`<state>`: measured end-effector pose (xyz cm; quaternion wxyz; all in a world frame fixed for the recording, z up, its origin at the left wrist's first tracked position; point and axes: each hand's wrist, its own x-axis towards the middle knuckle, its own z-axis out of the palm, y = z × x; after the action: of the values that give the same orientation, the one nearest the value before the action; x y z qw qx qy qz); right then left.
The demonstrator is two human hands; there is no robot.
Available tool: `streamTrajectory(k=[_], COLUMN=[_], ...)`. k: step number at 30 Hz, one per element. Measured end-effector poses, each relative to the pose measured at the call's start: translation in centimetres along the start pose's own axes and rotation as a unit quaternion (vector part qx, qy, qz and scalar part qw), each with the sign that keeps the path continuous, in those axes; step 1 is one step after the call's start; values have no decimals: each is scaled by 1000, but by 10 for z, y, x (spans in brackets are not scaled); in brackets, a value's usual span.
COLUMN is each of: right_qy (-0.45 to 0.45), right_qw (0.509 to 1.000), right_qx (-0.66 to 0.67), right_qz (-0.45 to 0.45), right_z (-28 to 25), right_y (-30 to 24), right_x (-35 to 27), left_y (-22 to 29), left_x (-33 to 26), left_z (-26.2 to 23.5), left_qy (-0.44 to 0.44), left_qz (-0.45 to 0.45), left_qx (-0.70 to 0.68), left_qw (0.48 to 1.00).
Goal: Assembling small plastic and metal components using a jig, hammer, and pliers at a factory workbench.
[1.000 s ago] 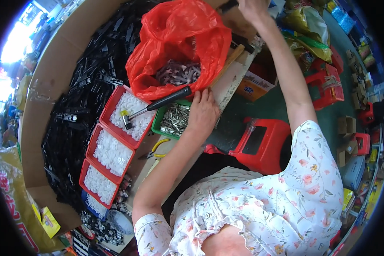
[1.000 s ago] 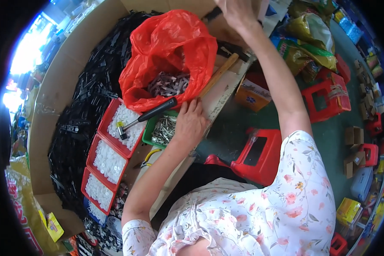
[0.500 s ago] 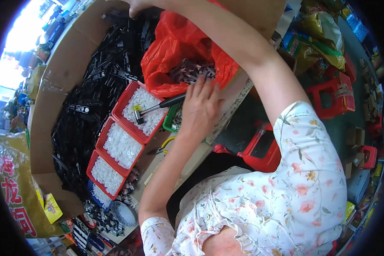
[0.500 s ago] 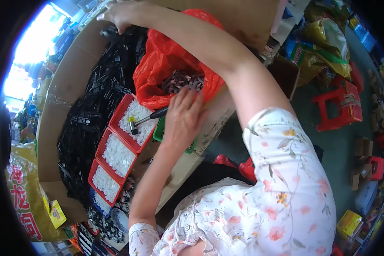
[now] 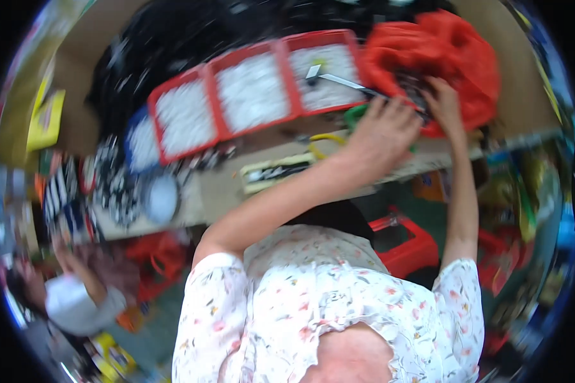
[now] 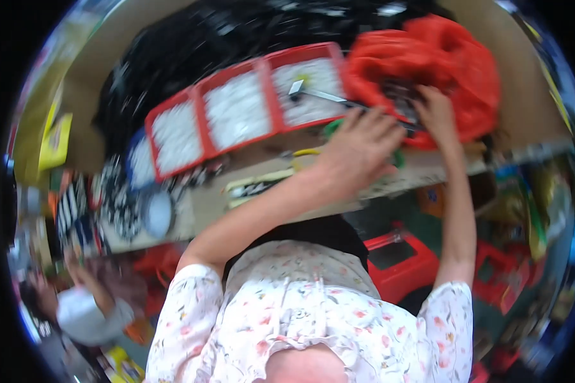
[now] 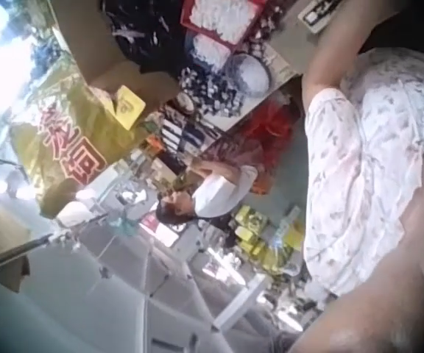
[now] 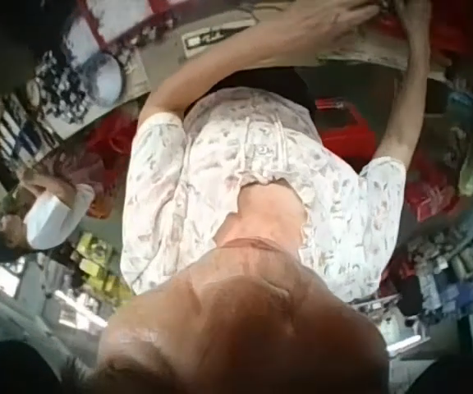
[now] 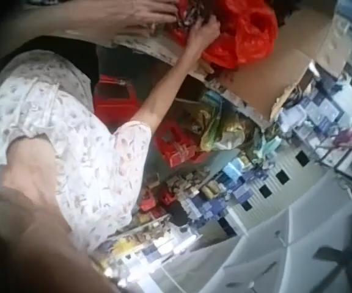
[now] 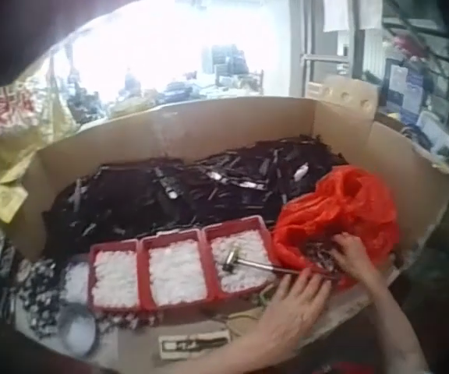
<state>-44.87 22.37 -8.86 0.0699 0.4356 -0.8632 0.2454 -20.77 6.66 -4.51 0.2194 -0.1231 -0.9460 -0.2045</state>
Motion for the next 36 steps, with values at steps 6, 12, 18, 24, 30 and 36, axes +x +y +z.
streamTrajectory(k=[6,12,18,24,30,36], right_qy=[-42,39,47,-6,-19,-48], right_qw=[999,975,957,954,946,948], right_qx=[21,208,279,293,321,312], right_qz=[18,65,60,59,45,26], right_z=[-12,-71,-60,-45,-32,-18], right_y=[23,-22,-110,-149,-162,-166], right_x=[12,-3,-13,-15,-16,-20], left_y=[16,-34,-127,-168,-183,-155], left_x=[-130,-252,-316,-315,-312,-293], left_z=[-73,-160,-216,-221,-229,-246], left_qy=[113,220,206,130,163,255], left_qz=[-113,-358,-387,-420,-409,-450], left_qx=[-45,78,270,275,270,194], left_qw=[986,904,857,855,856,833])
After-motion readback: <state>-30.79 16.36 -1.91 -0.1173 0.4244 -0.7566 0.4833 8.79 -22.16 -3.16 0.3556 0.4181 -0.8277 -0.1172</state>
